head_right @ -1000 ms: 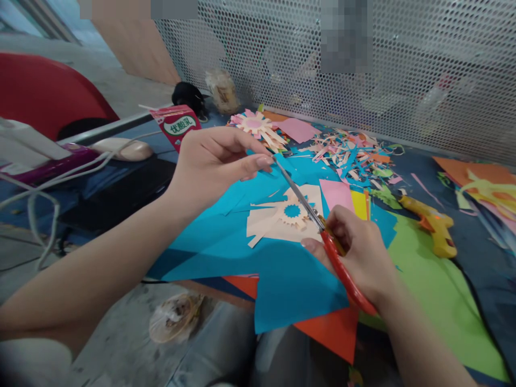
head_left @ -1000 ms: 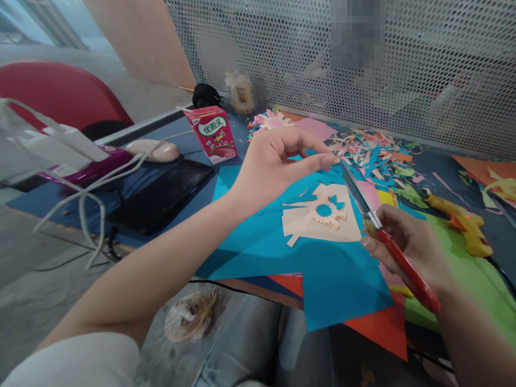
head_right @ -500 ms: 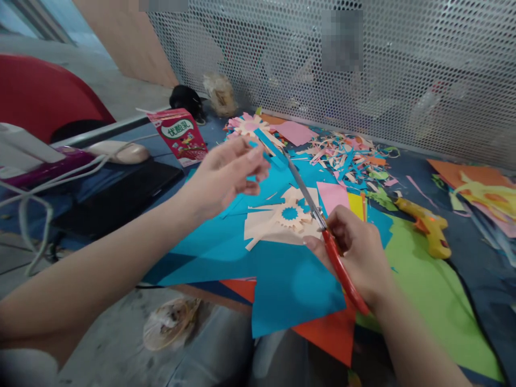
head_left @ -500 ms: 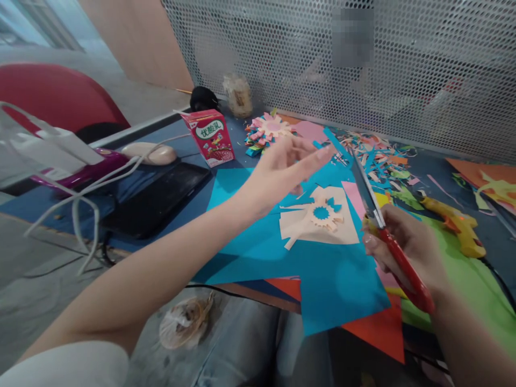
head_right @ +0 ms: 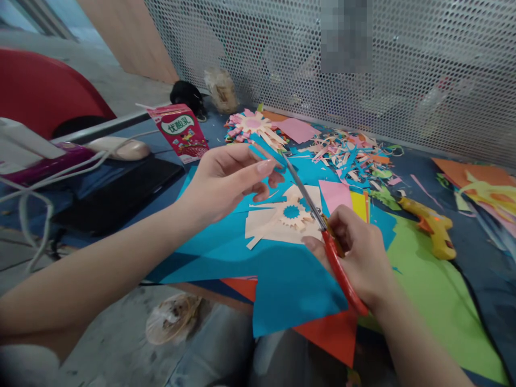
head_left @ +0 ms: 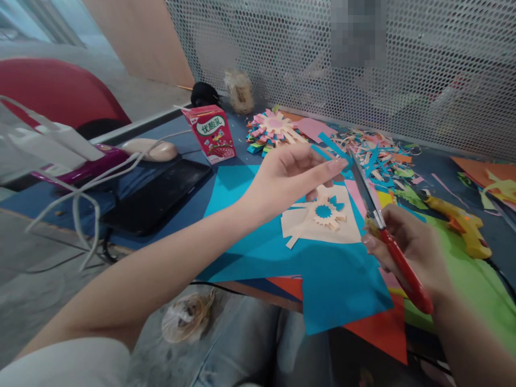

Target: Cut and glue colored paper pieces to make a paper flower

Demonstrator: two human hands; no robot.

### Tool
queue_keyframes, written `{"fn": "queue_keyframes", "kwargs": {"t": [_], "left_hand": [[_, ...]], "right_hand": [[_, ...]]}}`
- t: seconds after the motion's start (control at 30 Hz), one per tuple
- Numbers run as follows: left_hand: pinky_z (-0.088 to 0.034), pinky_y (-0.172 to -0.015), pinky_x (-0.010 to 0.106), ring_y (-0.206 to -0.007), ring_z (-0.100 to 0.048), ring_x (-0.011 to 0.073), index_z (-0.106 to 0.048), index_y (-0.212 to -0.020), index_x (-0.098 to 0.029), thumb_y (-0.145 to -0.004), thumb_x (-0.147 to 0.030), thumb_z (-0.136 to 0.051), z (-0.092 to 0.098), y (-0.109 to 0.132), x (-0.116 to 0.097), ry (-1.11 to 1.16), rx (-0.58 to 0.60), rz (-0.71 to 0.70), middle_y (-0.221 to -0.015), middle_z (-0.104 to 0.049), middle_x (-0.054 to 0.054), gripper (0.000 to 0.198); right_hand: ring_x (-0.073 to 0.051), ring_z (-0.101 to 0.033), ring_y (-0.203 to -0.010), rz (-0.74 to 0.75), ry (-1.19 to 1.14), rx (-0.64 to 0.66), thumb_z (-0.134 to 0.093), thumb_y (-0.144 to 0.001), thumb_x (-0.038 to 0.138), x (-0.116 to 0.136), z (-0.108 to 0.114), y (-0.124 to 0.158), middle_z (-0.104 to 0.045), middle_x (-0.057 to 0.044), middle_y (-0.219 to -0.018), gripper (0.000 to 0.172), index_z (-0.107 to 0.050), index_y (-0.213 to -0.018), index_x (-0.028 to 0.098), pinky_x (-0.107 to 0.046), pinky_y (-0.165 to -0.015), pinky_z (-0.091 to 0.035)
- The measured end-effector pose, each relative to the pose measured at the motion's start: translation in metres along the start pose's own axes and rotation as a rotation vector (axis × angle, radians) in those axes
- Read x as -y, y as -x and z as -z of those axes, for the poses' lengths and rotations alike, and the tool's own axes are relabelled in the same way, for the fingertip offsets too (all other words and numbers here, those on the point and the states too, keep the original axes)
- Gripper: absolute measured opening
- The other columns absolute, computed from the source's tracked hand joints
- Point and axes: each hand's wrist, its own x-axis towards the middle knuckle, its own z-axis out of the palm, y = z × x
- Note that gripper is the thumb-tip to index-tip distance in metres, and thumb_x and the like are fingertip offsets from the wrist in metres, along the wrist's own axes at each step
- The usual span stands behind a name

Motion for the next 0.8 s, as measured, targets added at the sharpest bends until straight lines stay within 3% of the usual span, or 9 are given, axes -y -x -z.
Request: {"fn": "queue_keyframes", "kwargs": {"t": [0.17, 0.37, 0.63, 0.8], "left_hand": [[-0.044, -0.038, 0.019, -0.051, -0.06, 0.0098, -0.064, -0.071, -0.016, -0.068, -0.046, -0.074, -0.0029, 0.0024, 0.0008, 0.07, 0.115, 0.071, -0.063, -0.067, 0.003, 0.032], [-0.047, -0.041, 0.02, -0.057, -0.063, 0.0118, -0.061, -0.068, -0.017, -0.069, -0.046, -0.073, -0.0043, 0.0016, 0.0003, 0.135, 0.043, 0.041, -0.065, -0.068, 0.002, 0.031], [-0.047, -0.04, 0.02, -0.061, -0.066, 0.0139, -0.06, -0.066, -0.017, -0.075, -0.046, -0.068, -0.0065, 0.0031, -0.0033, 0.066, 0.002, 0.021, -0.069, -0.069, 0.003, 0.031], [-0.046, -0.039, 0.02, -0.056, -0.064, 0.0121, -0.061, -0.068, -0.018, -0.074, -0.043, -0.07, -0.005, 0.0034, -0.0044, 0.009, -0.024, -0.021, -0.065, -0.068, 0.001, 0.027]], "right_hand": [[-0.008, -0.037, -0.044, 0.014, -0.02, 0.001, -0.069, -0.07, 0.035, -0.001, -0.0012, -0.0004, -0.04, 0.008, -0.053, 0.029, -0.042, -0.07, 0.023, -0.019, -0.038, -0.028], [-0.009, -0.037, -0.049, -0.018, -0.01, 0.01, -0.07, -0.07, 0.037, -0.0017, -0.0017, 0.0008, -0.041, 0.006, -0.058, 0.031, -0.042, -0.07, 0.022, -0.02, -0.041, -0.028], [-0.008, -0.036, -0.045, 0.028, 0.0, 0.0, -0.07, -0.069, 0.039, 0.0014, -0.0013, -0.0007, -0.042, 0.007, -0.054, 0.031, -0.043, -0.068, 0.022, -0.02, -0.038, -0.029], [-0.009, -0.041, -0.048, -0.02, -0.038, 0.02, -0.071, -0.068, 0.038, 0.0033, -0.0013, 0.0005, -0.047, 0.005, -0.057, 0.031, -0.044, -0.069, 0.023, -0.02, -0.04, -0.032]]}}
